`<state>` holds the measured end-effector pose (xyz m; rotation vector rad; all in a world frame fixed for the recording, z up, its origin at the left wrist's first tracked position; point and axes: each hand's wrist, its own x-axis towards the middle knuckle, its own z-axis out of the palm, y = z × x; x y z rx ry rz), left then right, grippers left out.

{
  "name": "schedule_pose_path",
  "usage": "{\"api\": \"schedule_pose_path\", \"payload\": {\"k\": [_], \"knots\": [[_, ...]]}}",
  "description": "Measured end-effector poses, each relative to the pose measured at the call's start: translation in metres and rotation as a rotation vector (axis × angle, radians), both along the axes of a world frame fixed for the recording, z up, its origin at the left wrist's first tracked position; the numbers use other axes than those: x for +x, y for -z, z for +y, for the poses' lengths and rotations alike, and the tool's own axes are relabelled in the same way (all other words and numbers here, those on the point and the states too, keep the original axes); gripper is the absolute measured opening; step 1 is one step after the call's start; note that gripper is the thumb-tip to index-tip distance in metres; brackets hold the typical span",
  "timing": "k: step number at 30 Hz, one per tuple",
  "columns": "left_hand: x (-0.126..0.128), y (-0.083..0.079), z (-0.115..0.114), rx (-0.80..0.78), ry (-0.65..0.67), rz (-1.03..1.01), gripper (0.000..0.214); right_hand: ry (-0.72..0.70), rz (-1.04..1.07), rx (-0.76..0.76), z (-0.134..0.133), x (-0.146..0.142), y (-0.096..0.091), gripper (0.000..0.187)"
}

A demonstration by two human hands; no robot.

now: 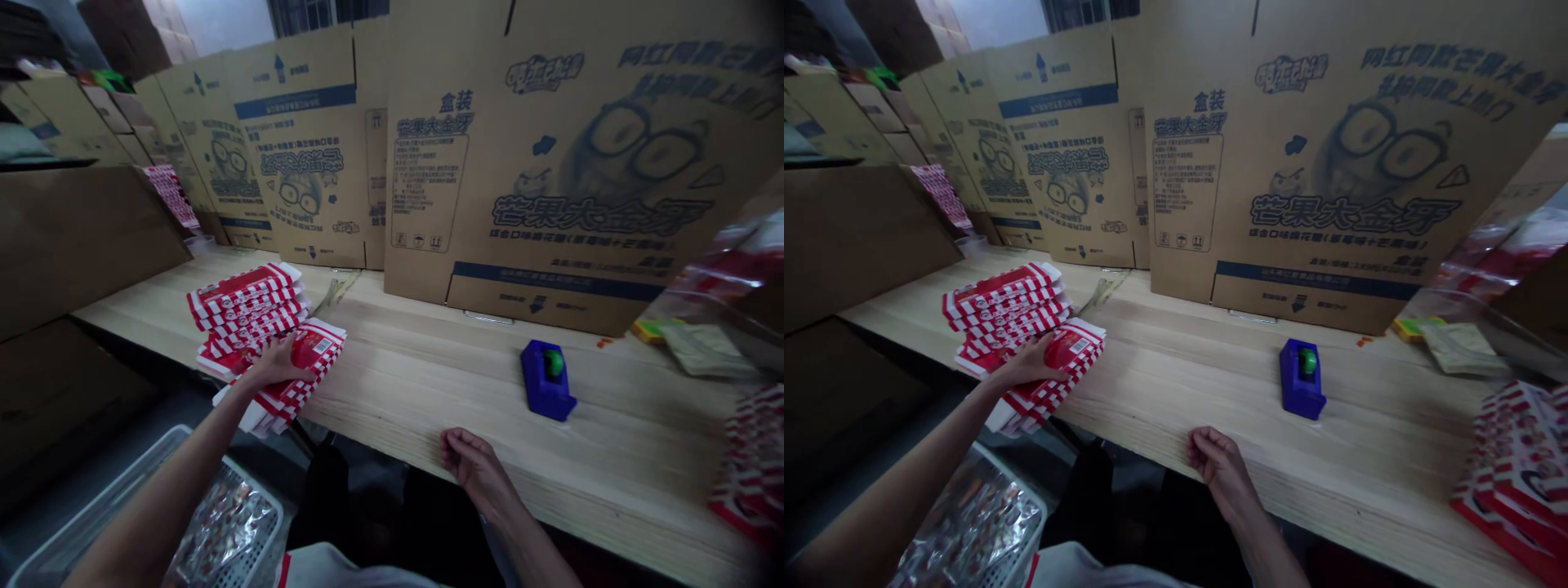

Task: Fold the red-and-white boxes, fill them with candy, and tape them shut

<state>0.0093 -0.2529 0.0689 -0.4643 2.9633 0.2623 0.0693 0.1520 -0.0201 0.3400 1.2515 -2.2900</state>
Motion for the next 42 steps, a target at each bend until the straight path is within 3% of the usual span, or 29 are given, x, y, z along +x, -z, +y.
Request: {"api": "schedule_pose_path", "payload": {"k": [5, 8, 11, 16, 22, 26, 29, 33, 36, 40, 42], "knots": [[0.030, -0.044, 0.051, 0.049, 0.177, 0.090, 0.118, -0.098, 0.166, 0.082, -0.022, 0.004, -0.022, 0.025], [0.053, -0.056, 0.097, 0.163, 0.313, 0.188, 0.121, -0.125, 0.253, 0.003, -0.051, 0.004, -0.043, 0.044], [0.068, -0.048, 0.138, 0.269, 0.403, 0.262, 0.120, -0.102, 0.363, -0.141, -0.072, 0.002, -0.058, 0.064], [0.073, -0.019, 0.178, 0.427, 0.393, 0.330, 0.116, -0.030, 0.400, -0.088, -0.063, 0.004, -0.060, 0.055], [0.065, 0.003, 0.186, 0.759, 0.218, 0.403, 0.087, 0.011, 0.404, 0.047, -0.029, 0.005, -0.045, 0.030], [0.060, 0.010, 0.184, 1.229, 0.011, 0.251, 0.050, -0.018, 0.398, 0.088, -0.017, -0.002, -0.039, 0.028], [0.061, 0.009, 0.186, 1.511, -0.132, 0.130, 0.038, -0.068, 0.391, 0.088, -0.011, -0.008, -0.037, 0.029], [0.067, 0.009, 0.186, 1.580, -0.091, 0.132, 0.036, -0.078, 0.364, 0.109, 0.000, -0.022, -0.036, 0.029], [0.076, 0.019, 0.186, 1.557, -0.013, 0.037, 0.031, -0.013, 0.392, 0.141, 0.009, -0.035, -0.032, 0.029], [0.087, 0.038, 0.190, 1.553, -0.075, 0.052, 0.034, -0.021, 0.397, 0.143, 0.016, -0.045, -0.026, 0.030], [0.087, 0.039, 0.192, 1.555, -0.034, 0.050, 0.031, -0.038, 0.360, 0.127, 0.018, -0.044, -0.025, 0.030]]}}
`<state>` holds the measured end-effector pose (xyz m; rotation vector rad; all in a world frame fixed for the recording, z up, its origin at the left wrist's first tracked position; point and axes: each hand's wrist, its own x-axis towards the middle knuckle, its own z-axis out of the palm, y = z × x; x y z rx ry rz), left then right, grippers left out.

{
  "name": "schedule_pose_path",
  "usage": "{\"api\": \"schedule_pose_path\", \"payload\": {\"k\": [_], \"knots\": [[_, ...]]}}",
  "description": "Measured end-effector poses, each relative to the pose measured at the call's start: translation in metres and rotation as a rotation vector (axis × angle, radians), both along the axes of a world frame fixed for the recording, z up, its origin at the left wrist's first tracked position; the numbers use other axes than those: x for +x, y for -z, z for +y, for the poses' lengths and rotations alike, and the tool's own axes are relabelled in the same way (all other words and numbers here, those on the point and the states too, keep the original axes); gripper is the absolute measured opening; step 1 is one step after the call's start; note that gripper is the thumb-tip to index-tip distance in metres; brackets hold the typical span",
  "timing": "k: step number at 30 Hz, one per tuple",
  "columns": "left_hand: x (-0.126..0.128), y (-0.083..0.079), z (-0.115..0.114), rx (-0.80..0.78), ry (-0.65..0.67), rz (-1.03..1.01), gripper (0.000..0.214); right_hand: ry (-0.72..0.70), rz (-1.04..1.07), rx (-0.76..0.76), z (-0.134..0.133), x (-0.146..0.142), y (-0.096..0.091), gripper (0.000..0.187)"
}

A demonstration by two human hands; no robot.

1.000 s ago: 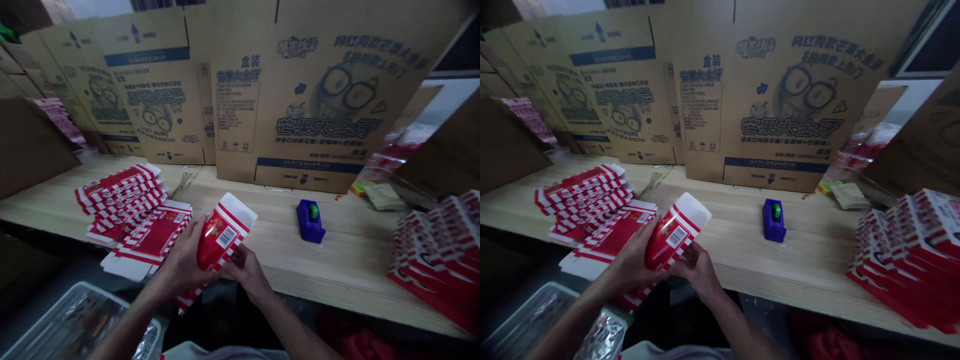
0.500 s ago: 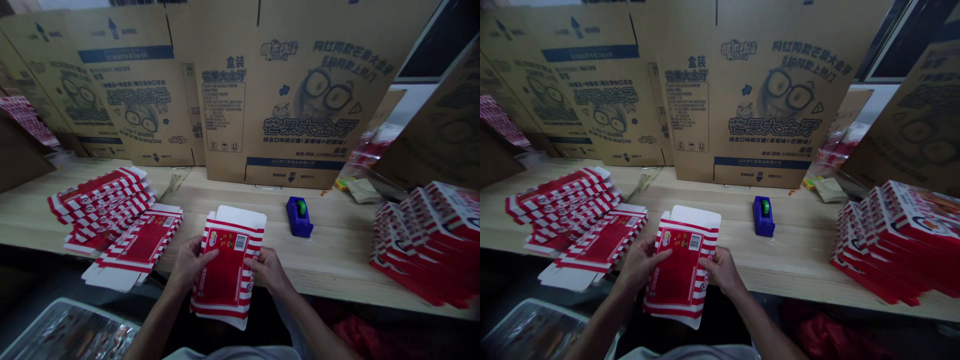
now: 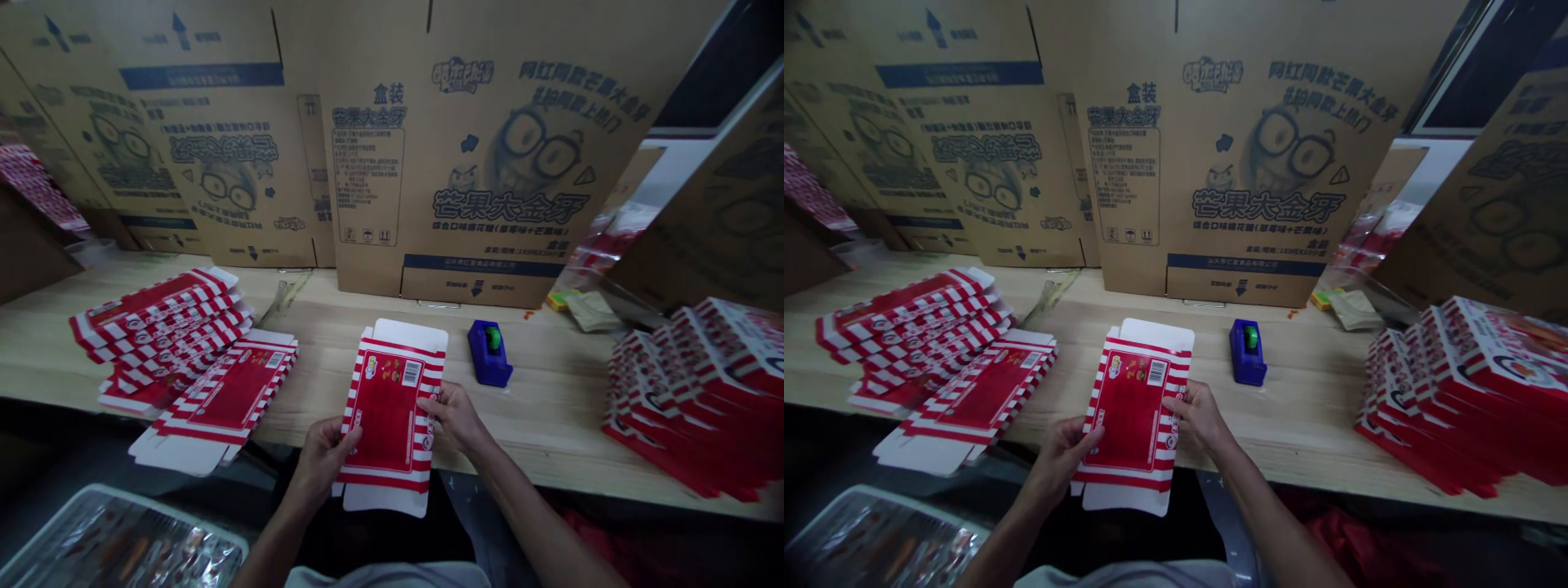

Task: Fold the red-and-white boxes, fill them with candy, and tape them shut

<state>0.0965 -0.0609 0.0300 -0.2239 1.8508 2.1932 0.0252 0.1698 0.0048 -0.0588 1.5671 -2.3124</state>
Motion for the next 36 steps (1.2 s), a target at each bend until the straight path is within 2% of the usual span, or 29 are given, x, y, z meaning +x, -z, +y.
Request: {"api": "schedule_pose_path", "payload": {"k": [3, 6, 9, 11, 13, 16, 19, 22, 25, 27, 30, 33, 36], "knots": [[-0.008, -0.007, 0.002, 0.033, 0.027, 0.087, 0.037, -0.061, -0.042, -0.013, 0.004, 0.010, 0.001, 0.031], [-0.016, -0.009, 0.005, 0.124, -0.111, 0.149, 0.059, -0.184, -0.086, -0.004, 0.008, 0.030, 0.004, 0.029], [-0.015, 0.003, 0.010, 0.154, -0.199, 0.148, 0.063, -0.305, -0.104, -0.002, 0.012, 0.048, 0.010, 0.030], [-0.010, 0.013, 0.012, 0.141, -0.225, 0.133, 0.064, -0.266, -0.074, 0.027, 0.015, 0.054, 0.014, 0.038], [-0.005, 0.021, 0.014, 0.135, -0.249, 0.115, 0.071, -0.119, -0.032, 0.075, 0.018, 0.053, 0.017, 0.050], [0.000, 0.023, 0.013, 0.158, -0.178, 0.067, 0.073, 0.047, 0.049, 0.132, 0.021, 0.045, 0.023, 0.059], [0.001, 0.019, 0.009, 0.164, -0.079, 0.033, 0.061, 0.027, 0.102, 0.189, 0.022, 0.038, 0.029, 0.055], [0.000, 0.017, 0.007, 0.141, -0.071, 0.035, 0.049, 0.019, 0.139, 0.303, 0.023, 0.036, 0.035, 0.042], [-0.003, 0.018, 0.010, 0.076, -0.106, 0.031, 0.032, 0.084, 0.244, 0.412, 0.023, 0.034, 0.037, 0.024], [-0.007, 0.019, 0.012, 0.032, -0.165, 0.040, 0.024, 0.099, 0.279, 0.422, 0.022, 0.033, 0.036, 0.027], [-0.016, 0.021, 0.012, 0.009, -0.194, 0.006, 0.025, 0.079, 0.170, 0.330, 0.020, 0.029, 0.033, 0.026], [-0.023, 0.023, 0.007, 0.005, -0.154, -0.081, 0.024, 0.002, 0.088, 0.270, 0.020, 0.027, 0.029, 0.044], [-0.027, 0.024, 0.000, 0.004, -0.053, -0.060, 0.039, -0.096, 0.123, 0.327, 0.022, 0.026, 0.025, 0.032]]}}
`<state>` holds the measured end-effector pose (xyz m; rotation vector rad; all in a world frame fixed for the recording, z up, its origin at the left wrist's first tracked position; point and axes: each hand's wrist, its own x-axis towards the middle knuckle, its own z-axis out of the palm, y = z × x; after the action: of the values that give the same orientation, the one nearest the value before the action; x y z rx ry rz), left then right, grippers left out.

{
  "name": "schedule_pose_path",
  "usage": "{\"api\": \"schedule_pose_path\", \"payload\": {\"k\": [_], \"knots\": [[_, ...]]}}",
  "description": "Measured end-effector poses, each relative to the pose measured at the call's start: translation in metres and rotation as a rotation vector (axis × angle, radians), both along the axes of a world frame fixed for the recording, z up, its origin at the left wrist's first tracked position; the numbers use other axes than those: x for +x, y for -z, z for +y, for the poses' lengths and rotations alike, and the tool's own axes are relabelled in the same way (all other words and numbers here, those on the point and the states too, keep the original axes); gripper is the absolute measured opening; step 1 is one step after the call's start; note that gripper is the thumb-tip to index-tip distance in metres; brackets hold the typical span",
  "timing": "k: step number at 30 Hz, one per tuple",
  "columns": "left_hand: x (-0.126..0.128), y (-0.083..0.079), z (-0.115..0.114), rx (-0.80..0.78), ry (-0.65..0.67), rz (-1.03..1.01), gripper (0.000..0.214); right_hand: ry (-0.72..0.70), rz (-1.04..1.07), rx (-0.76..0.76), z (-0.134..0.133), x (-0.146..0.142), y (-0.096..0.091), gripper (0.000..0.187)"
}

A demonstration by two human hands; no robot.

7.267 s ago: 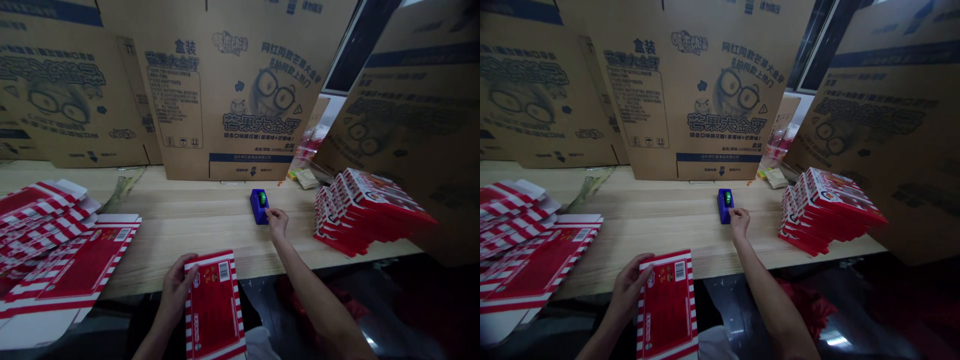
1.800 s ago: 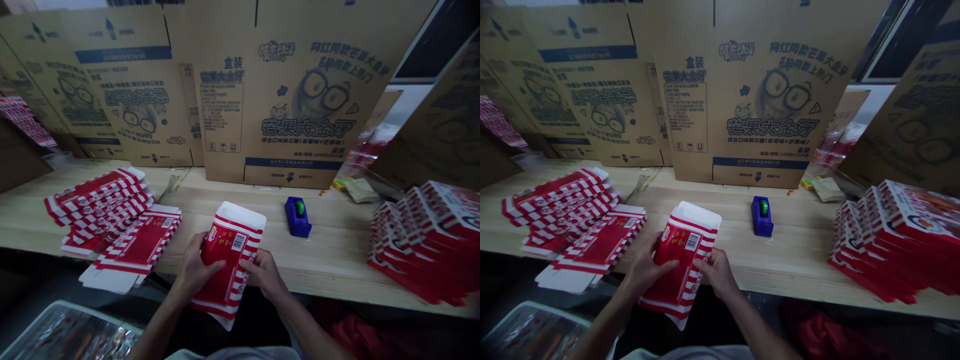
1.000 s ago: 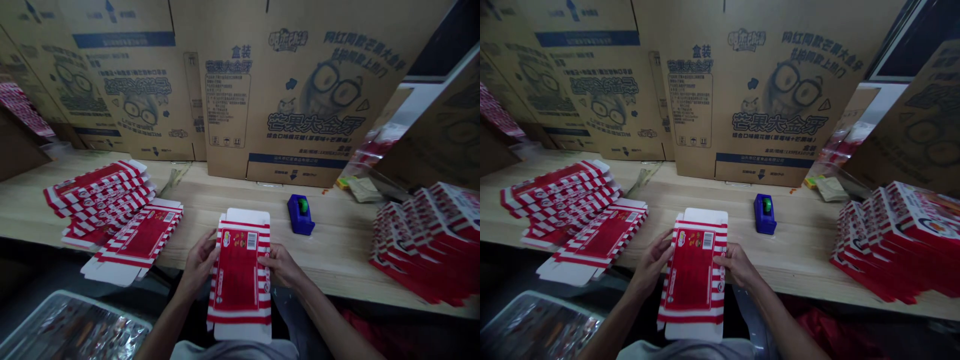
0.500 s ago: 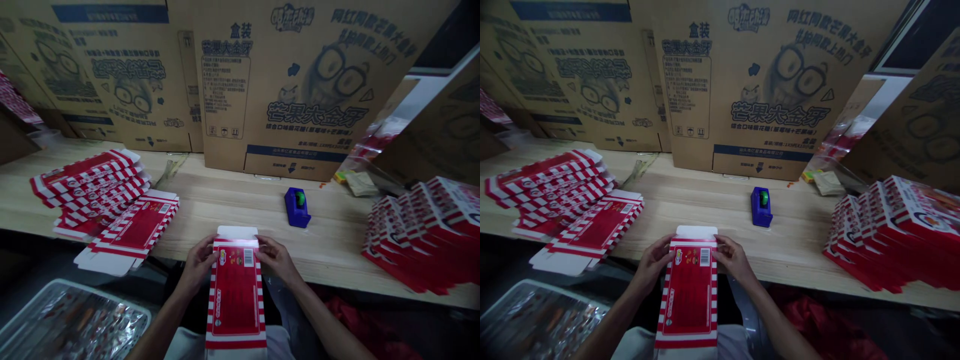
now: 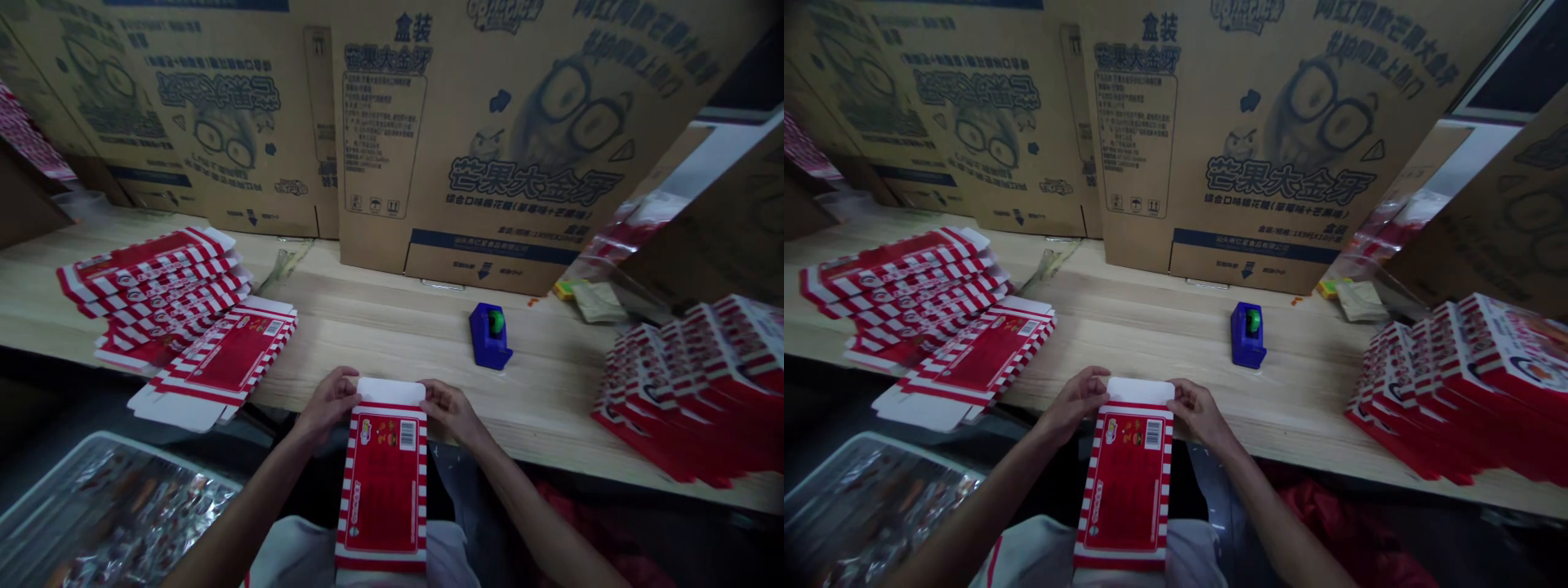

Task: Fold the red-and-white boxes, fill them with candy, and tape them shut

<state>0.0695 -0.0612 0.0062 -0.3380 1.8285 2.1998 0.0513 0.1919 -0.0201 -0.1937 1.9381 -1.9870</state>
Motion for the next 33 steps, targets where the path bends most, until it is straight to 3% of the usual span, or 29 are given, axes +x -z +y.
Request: {"api": "schedule_pose_path", "payload": {"k": [3, 10, 15, 22, 28, 33], "knots": [[0.000, 0.001, -0.004, -0.056, 0.099, 0.050, 0.042, -0.017, 0.062, 0.033, 0.000, 0.001, -0.001, 0.024], [0.001, 0.009, -0.007, -0.289, 0.177, 0.206, 0.019, 0.016, 0.168, 0.109, -0.006, 0.010, 0.004, 0.023], [-0.002, 0.011, -0.012, -0.368, 0.252, 0.273, 0.022, -0.019, 0.191, 0.154, -0.004, 0.012, 0.008, 0.024], [0.002, -0.003, -0.021, -0.360, 0.400, 0.283, 0.026, -0.087, 0.157, 0.151, -0.002, 0.013, -0.005, 0.029], [-0.003, -0.005, -0.016, -0.450, 0.348, 0.293, 0.020, -0.085, 0.114, 0.189, -0.009, 0.008, -0.013, 0.020], [-0.010, -0.019, -0.013, -0.323, 0.381, 0.181, 0.021, -0.052, 0.154, 0.233, -0.011, -0.001, -0.029, 0.014]]}}
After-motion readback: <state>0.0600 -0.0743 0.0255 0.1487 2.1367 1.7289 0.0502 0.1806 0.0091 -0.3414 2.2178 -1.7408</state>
